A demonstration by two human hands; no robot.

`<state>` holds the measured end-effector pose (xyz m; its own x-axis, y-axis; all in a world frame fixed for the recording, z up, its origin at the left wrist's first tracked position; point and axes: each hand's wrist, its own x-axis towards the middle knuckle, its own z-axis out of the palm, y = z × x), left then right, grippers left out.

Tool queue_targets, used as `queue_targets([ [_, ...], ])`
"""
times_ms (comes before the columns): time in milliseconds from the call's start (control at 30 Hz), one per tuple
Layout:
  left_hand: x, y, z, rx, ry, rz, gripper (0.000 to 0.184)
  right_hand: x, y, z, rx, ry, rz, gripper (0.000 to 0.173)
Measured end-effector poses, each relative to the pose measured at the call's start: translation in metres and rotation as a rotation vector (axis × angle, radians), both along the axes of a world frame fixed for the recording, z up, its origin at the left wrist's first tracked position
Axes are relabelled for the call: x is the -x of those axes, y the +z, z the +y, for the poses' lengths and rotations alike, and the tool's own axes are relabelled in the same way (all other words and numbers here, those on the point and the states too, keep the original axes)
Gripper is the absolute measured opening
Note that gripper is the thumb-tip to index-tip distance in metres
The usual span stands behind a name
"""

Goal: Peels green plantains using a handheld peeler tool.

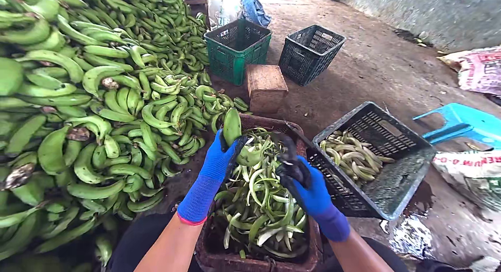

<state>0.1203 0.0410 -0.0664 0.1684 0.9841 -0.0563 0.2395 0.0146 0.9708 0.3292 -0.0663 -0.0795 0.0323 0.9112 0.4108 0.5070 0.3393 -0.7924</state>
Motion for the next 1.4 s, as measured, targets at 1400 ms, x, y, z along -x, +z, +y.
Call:
queue_targets([
  [1400, 0.017, 0.015, -0.027, 0.048, -0.53, 0.078, 0.052, -0.046, 0.021, 0.063, 0.067, -0.264, -0.464, 0.046],
])
